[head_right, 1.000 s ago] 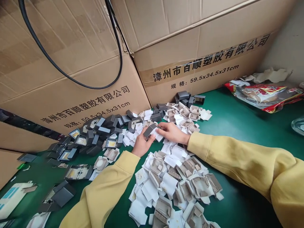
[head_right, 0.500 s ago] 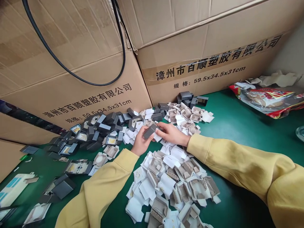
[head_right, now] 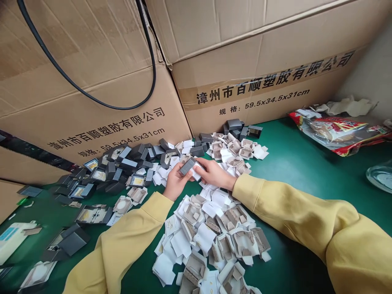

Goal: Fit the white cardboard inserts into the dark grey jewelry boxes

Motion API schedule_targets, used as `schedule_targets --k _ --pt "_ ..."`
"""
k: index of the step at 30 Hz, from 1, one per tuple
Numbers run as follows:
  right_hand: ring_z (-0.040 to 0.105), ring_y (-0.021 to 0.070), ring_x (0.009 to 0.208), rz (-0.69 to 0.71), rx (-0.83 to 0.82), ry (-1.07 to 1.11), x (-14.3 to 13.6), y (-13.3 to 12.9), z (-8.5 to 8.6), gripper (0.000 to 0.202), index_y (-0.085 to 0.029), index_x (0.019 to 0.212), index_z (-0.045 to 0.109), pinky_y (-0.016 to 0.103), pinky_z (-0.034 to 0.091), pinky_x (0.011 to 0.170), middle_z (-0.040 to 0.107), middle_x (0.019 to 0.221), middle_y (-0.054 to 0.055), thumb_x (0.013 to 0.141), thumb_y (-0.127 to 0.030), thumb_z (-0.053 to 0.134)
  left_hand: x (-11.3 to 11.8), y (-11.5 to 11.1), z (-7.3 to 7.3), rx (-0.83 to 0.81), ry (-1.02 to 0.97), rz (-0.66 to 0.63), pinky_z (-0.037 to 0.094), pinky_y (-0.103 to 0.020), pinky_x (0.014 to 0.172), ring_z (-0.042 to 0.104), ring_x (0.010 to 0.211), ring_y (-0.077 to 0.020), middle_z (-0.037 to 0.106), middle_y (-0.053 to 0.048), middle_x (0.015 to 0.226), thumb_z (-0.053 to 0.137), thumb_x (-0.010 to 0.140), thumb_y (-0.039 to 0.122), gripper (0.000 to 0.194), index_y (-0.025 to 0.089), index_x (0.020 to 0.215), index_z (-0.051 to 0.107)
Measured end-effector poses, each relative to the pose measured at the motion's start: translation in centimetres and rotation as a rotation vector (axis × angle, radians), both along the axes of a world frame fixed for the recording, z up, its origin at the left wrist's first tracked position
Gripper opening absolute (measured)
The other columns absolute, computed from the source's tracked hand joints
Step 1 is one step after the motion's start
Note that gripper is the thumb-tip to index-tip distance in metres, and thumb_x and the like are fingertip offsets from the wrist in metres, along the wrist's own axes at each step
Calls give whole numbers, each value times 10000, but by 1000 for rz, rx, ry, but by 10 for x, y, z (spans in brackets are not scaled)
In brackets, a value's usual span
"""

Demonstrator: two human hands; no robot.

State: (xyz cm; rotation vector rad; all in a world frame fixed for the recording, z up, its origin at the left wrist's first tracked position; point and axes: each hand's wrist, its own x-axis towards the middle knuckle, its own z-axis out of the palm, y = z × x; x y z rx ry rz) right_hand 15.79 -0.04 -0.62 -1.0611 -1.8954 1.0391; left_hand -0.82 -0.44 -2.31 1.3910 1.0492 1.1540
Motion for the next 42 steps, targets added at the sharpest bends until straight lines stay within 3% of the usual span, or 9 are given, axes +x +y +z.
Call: schedule_targets --k 3,7,11,14,18,23,30,36,42 --pt "568 164 736 -185 164 -58 -4 -1 -1 378 -175 1130 478 264 432 644 620 946 67 797 -350 516 -1 1 -2 11 11 72 554 -250 539 580 543 -101 555 21 623 688 659 413 340 164 727 467" --pt "513 144 638 -268 194 -104 -4 0 -5 333 -178 997 474 249 395 586 577 792 28 727 -344 578 -3 1 -3 -4 6 106 576 -275 577 601 599 -114 599 -3 677 672 674 412 312 138 767 554" --pt "509 134 620 -264 133 -31 0 2 -7 259 -199 868 441 230 378 560 571 751 1 689 -309 592 -4 0 -3 -36 -23 51 592 -305 646 614 738 -139 636 -46 861 698 653 365 365 129 922 623" --pt "528 142 628 -266 48 22 1 4 -11 256 -200 821 447 234 387 570 582 711 -6 682 -342 608 -4 0 -2 45 40 66 586 -267 569 600 710 -127 615 -63 939 700 654 347 368 144 955 639" --pt "552 149 677 -216 -55 175 -2 7 -15 326 -182 828 507 255 425 628 617 760 13 647 -401 666 -6 0 -2 221 157 128 526 -184 446 566 664 -97 553 -60 947 692 671 339 285 160 889 655" --pt "570 146 714 -101 -231 413 -5 5 -8 421 -157 839 529 274 455 681 625 796 26 577 -414 735 -8 0 -3 245 156 71 548 -228 476 535 633 -99 517 -46 866 676 687 372 384 180 1018 639" --pt "615 146 766 -179 -406 694 -15 -8 -7 507 -213 939 402 286 509 676 598 964 33 601 -384 739 -9 2 -3 327 256 35 548 -293 694 546 1018 -248 550 -140 1101 560 716 544 530 180 1100 592" --pt "649 159 710 -123 -423 734 -18 -9 -9 507 -234 891 339 309 531 674 613 908 12 602 -351 740 -10 1 -11 261 201 56 511 -252 626 597 831 -195 610 -101 947 616 642 581 595 181 1074 528" --pt "638 169 810 -44 -407 705 -14 -7 -7 428 -193 877 479 314 502 775 651 825 17 585 -341 755 -12 0 -9 282 211 99 491 -239 626 583 796 -175 600 -87 921 619 620 607 586 173 1005 539"
